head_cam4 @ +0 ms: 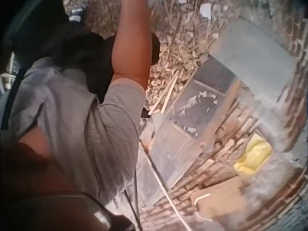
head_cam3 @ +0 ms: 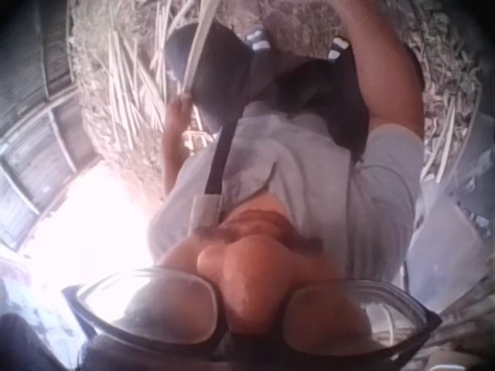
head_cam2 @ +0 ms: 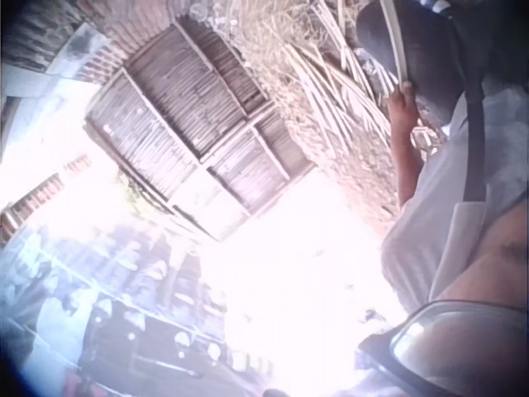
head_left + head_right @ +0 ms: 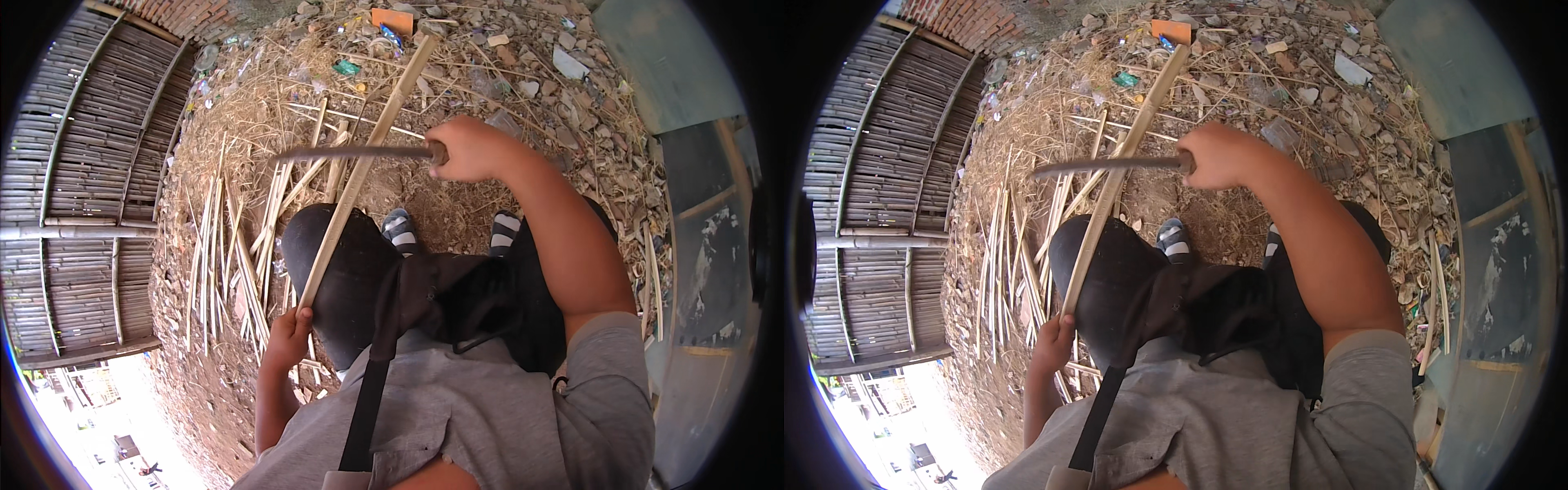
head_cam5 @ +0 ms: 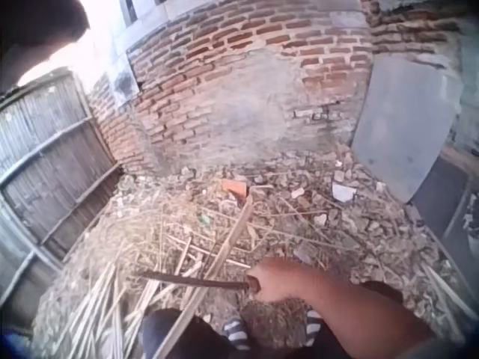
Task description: The person holds a strip of bamboo and uses a large knife to repeatedly shave its surface and edges while sitting on the ground.
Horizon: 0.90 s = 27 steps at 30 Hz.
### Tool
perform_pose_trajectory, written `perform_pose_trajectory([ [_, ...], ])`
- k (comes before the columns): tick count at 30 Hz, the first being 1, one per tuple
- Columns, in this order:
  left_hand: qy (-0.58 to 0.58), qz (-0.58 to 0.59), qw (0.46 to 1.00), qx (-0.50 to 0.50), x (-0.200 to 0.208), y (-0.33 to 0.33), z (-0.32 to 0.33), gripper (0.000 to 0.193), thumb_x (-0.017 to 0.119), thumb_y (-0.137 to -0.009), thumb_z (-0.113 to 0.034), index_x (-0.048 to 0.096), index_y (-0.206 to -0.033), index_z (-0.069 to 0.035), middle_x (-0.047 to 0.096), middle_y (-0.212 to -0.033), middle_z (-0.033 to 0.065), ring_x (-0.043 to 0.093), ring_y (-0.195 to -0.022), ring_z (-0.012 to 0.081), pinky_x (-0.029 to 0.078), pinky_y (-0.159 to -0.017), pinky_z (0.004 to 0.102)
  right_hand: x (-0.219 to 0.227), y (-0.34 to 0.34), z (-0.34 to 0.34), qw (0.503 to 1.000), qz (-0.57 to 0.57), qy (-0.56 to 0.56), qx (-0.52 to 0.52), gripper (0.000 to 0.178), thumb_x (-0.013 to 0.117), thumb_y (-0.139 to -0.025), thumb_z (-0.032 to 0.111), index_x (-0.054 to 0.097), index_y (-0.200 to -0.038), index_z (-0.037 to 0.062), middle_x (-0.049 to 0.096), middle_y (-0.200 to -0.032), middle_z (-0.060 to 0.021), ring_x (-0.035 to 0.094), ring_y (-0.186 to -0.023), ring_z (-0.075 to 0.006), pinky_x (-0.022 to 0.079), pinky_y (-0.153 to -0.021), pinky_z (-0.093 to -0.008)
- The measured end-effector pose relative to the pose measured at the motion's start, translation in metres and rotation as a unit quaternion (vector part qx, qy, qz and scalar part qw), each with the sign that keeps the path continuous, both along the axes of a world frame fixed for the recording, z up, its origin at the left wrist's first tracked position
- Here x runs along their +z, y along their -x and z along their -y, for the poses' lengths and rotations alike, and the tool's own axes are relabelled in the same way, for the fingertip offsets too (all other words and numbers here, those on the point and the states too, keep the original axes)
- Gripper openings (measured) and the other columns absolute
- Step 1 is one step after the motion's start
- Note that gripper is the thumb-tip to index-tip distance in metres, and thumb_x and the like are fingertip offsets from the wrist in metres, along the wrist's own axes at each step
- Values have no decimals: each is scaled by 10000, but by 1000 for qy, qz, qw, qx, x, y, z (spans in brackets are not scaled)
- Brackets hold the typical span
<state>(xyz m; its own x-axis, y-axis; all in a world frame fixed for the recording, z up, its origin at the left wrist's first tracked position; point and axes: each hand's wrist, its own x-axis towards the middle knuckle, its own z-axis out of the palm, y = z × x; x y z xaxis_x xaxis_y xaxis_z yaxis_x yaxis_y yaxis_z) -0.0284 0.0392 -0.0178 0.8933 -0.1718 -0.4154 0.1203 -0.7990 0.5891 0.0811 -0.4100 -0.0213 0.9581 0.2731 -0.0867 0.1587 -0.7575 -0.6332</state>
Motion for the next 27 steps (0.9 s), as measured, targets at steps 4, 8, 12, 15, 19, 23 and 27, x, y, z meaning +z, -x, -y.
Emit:
perform_pose_trajectory([
  [4, 90, -112, 988, 53, -14, -7, -24, 500, 500, -1047, -448, 572, -795, -22, 487, -653, -45, 416, -594, 74, 358, -534, 290, 16, 15, -6, 997, 1, 25, 70, 382, 807, -788, 362, 652, -889, 27, 662, -774, -144, 668, -744, -311, 489, -671, -444],
  [8, 98, -132, 985, 53, -9, -7, -19, 487, 497, -1051, -436, 576, -801, -26, 478, -653, -55, 386, -600, 67, 346, -535, 282, 0, -9, 31, 996, -5, 36, -77, 378, 777, -820, 361, 650, -935, 24, 656, -769, -134, 670, -739, -294, 497, -666, -439],
  [12, 4, -37, 999, 8, 9, -2, 1, 497, 500, -1053, -408, 588, -795, 8, 485, -603, -14, 411, -584, 85, 363, -518, 319, 8, -1, -6, 997, -14, 70, -42, 333, 758, -800, 321, 669, -970, 49, 687, -856, -168, 697, -869, -341, 550, -780, -461],
  [15, -46, 18, 999, -6, 4, 2, 0, 489, 520, -1043, -384, 592, -793, 30, 501, -548, 80, 474, -518, 157, 389, -508, 381, 17, 14, -44, 990, 25, 118, 67, 267, 742, -798, 280, 675, -970, 87, 692, -856, -156, 694, -865, -360, 552, -776, -469],
  [19, -107, 115, 986, -48, -1, 1, 7, 463, 535, -1024, -366, 604, -805, 36, 568, -607, 211, 578, -550, 377, 428, -549, 456, -6, -10, 0, 993, 10, 63, -96, 183, 704, -813, 223, 679, -952, 108, 694, -854, -135, 693, -870, -349, 554, -779, -470],
  [23, -113, 90, 989, -41, 11, -2, 11, 474, 536, -1025, -383, 607, -810, 34, 576, -602, 192, 582, -542, 353, 438, -551, 441, -1, -11, 12, 983, -12, 55, -173, 152, 698, -808, 201, 681, -932, 115, 692, -847, -130, 692, -864, -335, 551, -769, -479],
  [27, -91, 47, 994, -35, 15, -3, 10, 455, 545, -1023, -361, 608, -803, 32, 589, -600, 169, 580, -535, 329, 440, -542, 411, 3, 7, -27, 991, 39, 129, -15, 142, 705, -803, 182, 686, -929, 119, 690, -838, -135, 697, -842, -320, 550, -752, -478],
])
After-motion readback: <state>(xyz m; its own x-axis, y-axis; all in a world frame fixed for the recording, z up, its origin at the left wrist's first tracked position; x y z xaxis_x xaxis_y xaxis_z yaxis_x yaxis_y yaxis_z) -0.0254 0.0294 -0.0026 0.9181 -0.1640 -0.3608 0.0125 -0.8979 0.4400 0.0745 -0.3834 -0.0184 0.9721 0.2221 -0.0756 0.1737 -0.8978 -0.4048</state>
